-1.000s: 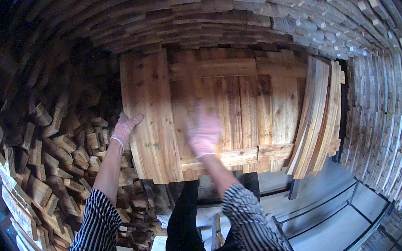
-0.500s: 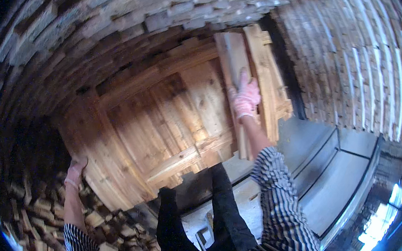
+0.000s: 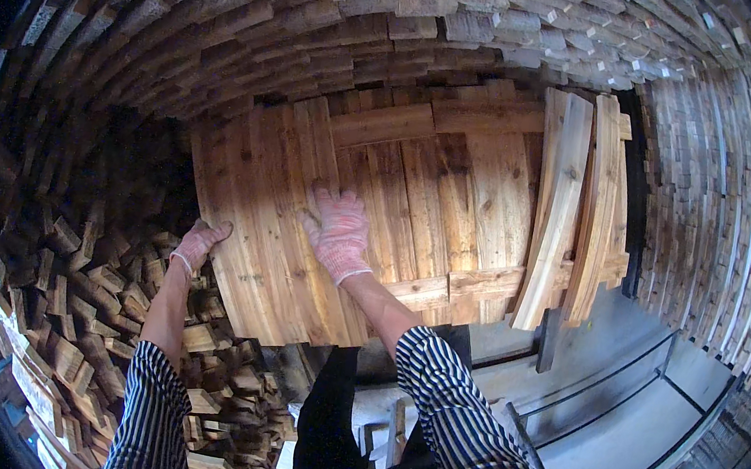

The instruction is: The person repeatedly picks up wooden planks from a large pile and stacks them onto a growing stack. The person wears pink gloves and handles the planks by hand, arranging them in layers.

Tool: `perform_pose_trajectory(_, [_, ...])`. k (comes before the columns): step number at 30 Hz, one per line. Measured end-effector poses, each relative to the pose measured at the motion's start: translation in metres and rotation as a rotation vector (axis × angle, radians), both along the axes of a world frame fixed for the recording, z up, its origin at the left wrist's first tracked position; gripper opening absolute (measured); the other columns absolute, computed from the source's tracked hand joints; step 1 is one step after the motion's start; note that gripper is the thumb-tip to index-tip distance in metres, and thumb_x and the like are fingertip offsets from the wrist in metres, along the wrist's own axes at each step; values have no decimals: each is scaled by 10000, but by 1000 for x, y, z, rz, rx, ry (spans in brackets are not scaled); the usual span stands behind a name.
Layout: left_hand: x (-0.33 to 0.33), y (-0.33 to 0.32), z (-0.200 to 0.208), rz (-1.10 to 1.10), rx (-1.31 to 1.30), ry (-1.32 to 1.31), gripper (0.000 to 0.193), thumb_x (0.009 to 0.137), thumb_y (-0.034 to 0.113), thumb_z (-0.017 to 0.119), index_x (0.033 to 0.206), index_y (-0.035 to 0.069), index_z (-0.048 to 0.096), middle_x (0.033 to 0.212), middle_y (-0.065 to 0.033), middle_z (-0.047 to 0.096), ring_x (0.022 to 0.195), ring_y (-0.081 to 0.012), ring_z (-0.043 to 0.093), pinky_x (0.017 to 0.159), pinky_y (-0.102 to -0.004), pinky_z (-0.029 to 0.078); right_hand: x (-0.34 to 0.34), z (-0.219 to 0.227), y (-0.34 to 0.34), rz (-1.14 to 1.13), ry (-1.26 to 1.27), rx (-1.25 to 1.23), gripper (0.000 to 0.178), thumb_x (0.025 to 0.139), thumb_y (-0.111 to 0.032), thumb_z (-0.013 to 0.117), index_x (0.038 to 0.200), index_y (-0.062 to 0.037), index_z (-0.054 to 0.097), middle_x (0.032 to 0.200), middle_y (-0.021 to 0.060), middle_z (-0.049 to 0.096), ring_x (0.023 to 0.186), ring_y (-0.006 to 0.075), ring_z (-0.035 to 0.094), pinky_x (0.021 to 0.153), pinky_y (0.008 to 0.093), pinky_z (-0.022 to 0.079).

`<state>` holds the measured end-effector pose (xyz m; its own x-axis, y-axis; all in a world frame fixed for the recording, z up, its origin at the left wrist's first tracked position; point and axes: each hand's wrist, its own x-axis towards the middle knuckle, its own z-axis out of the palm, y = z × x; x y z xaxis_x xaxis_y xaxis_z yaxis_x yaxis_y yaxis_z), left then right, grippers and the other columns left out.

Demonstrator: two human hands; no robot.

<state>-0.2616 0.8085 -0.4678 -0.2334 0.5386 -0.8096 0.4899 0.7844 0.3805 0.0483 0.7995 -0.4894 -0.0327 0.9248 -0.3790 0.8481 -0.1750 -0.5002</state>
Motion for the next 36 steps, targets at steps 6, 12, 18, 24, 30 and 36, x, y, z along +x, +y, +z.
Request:
perform_pose_trajectory(6, [-70, -55, -54, 74, 174, -158, 933, 811, 382, 832, 1474, -110, 398, 1389, -185, 593, 1230, -271, 591, 1069, -348, 453, 156, 15, 8, -253, -317, 364, 863, 862, -457, 736, 1567, -137, 355, 1540, 372, 336, 1380, 528, 401, 1129, 537, 393])
perform_pose_trajectory(12, [-38, -25, -56, -1, 102, -36, 857, 836, 425, 816, 1453, -54, 462, 1372, -160, 614, 1224, -255, 598, 1046, -344, 459, 335, 26, 4, -637, -379, 116, 911, 825, -466, 790, 1582, -362, 293, 1319, 306, 540, 1224, 470, 564, 1003, 511, 495])
perform_pose_trajectory(18, [-60, -35, -32, 43, 57, 81, 849, 822, 400, 830, 1444, -47, 465, 1329, -164, 638, 1164, -260, 625, 1013, -338, 475, 206, 27, -10, -381, -401, 282, 709, 831, -403, 765, 1452, -188, 498, 1171, 277, 613, 980, 410, 636, 820, 509, 523])
perform_pose_trajectory(24, [-4, -4, -20, 101, 35, -15, 873, 795, 403, 864, 1406, -76, 464, 1301, -168, 642, 1143, -270, 627, 982, -340, 489, 60, -8, -26, -143, 15, 126, 712, 906, -482, 666, 1474, -90, 488, 1327, 297, 577, 1161, 423, 606, 948, 489, 513])
perform_pose_trajectory(30, [-51, -46, -43, 110, 180, -124, 818, 803, 360, 844, 1389, -82, 482, 1286, -157, 650, 1126, -233, 620, 985, -341, 490, 180, 6, -12, -342, -461, 449, 780, 879, -454, 667, 1524, -95, 414, 1500, 362, 388, 1355, 519, 434, 1107, 579, 363])
perform_pose_trajectory(36, [-39, -30, -58, 67, 169, -61, 862, 832, 422, 841, 1420, -75, 451, 1306, -172, 637, 1135, -254, 631, 964, -344, 507, 321, 3, -22, -514, -436, 103, 801, 843, -459, 759, 1542, -237, 437, 1202, 291, 592, 1112, 447, 597, 950, 487, 490])
